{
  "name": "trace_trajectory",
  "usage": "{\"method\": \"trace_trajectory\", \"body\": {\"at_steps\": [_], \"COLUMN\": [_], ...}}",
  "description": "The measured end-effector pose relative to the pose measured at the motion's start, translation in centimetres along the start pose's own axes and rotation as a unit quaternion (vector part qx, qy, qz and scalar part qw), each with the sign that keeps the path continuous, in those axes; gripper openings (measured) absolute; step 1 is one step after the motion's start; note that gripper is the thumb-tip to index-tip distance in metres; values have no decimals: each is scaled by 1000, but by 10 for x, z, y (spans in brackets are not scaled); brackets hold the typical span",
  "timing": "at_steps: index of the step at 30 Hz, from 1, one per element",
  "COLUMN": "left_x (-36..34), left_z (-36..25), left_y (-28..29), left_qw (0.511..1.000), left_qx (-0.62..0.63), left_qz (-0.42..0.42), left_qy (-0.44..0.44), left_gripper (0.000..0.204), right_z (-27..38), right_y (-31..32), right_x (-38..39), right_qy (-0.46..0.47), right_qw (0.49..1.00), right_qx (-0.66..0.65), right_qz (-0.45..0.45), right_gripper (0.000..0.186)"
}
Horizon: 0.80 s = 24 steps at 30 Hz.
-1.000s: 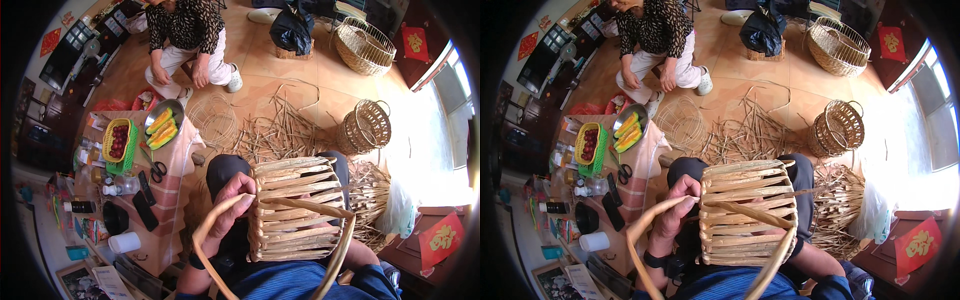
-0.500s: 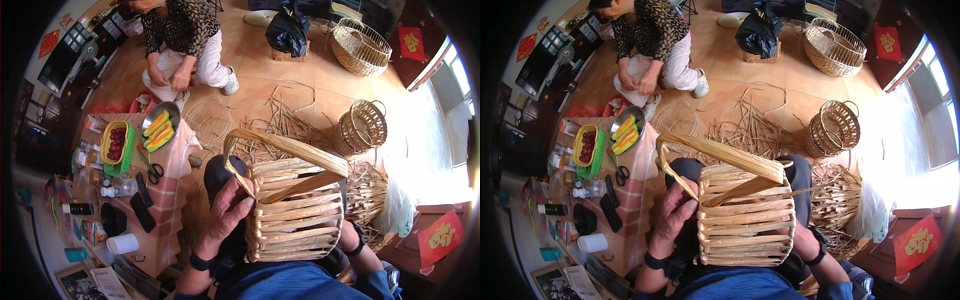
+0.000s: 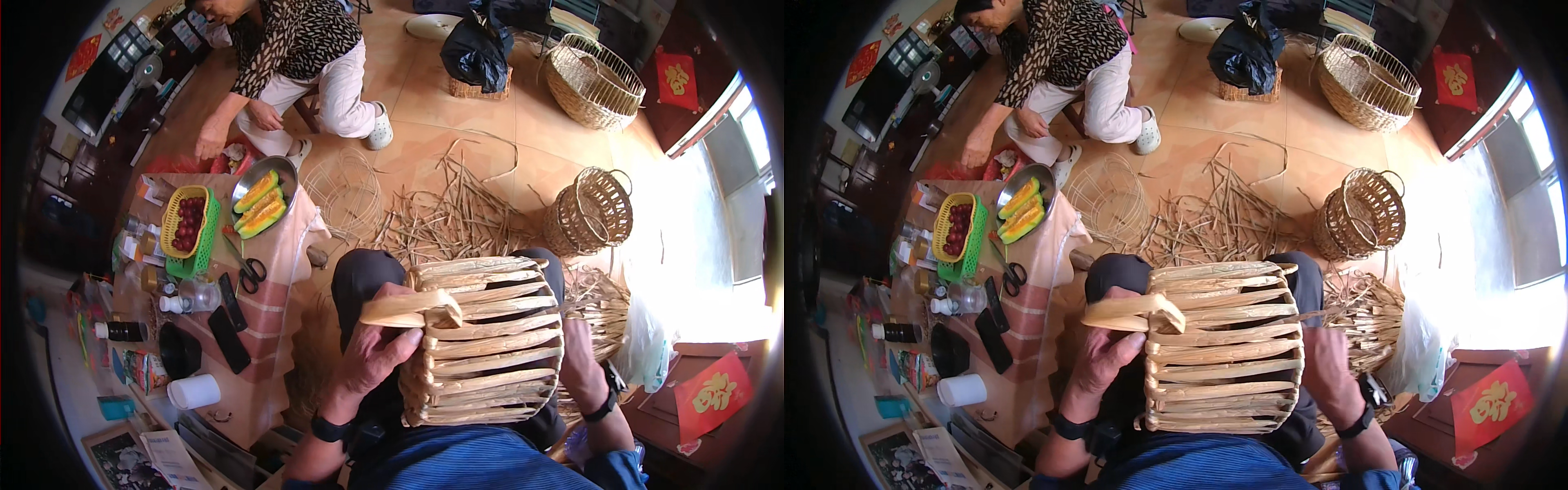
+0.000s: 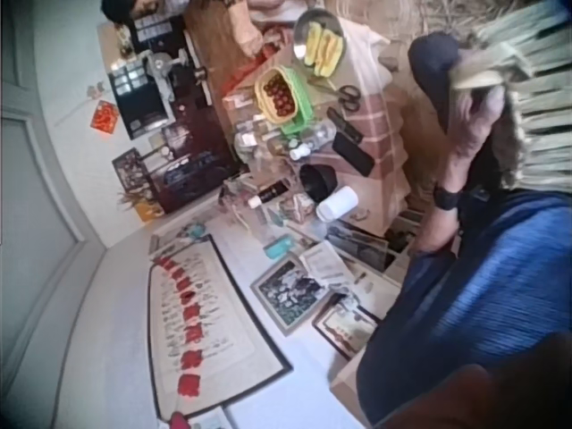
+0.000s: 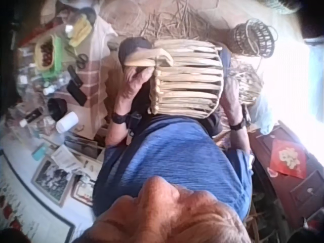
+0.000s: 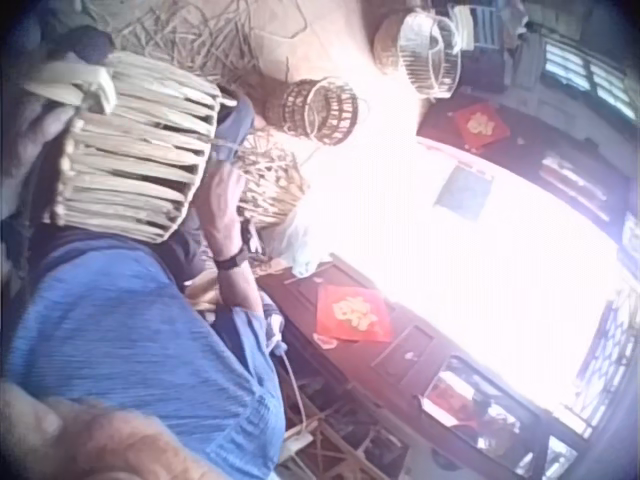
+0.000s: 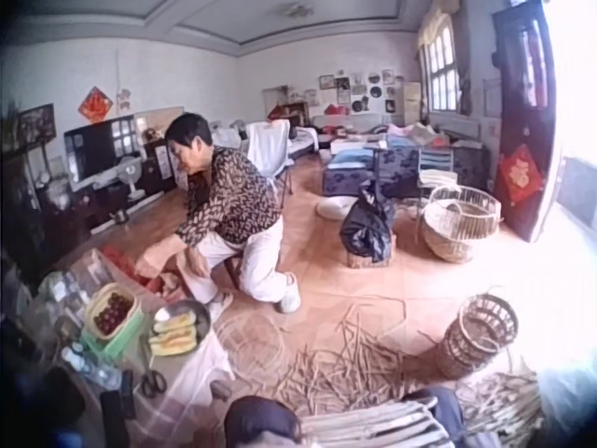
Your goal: The person is weaving a wooden basket using long, thin strips of material.
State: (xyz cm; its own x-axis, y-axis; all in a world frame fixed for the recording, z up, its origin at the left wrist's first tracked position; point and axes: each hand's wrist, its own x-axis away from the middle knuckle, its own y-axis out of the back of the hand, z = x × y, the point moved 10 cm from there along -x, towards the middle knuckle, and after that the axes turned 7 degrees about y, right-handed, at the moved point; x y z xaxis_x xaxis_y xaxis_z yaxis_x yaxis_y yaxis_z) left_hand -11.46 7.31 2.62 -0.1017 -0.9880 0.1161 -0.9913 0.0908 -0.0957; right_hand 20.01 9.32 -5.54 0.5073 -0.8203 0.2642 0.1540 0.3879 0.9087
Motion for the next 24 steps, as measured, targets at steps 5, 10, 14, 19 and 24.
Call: {"method": "trace_trajectory", "body": {"at_steps": [5, 10, 14, 19, 24], "left_x": [-7, -7, -7, -5, -6], "left_z": [1, -2, -6, 7, 9], "left_y": [-5, -10, -8, -6, -6], "left_qw": [1000, 1000, 999, 998, 998], "left_qx": [4, -23, -21, 44, 39], "left_qz": [13, 5, 7, -14, -10], "left_qy": [11, 5, -25, 42, 53], "left_gripper": [33, 33, 34, 29, 26], "right_z": [42, 118, 127, 117, 88], "right_y": [13, 5, -18, -35, -38], "right_x": [-13, -41, -44, -36, -16], "right_qy": [73, 277, 253, 237, 209], "right_qw": [879, 877, 856, 853, 878], "right_qx": [-471, -388, -451, -464, -429], "right_qz": [-9, -60, -21, 3, 21], "right_gripper": [54, 46, 46, 46, 47]}}
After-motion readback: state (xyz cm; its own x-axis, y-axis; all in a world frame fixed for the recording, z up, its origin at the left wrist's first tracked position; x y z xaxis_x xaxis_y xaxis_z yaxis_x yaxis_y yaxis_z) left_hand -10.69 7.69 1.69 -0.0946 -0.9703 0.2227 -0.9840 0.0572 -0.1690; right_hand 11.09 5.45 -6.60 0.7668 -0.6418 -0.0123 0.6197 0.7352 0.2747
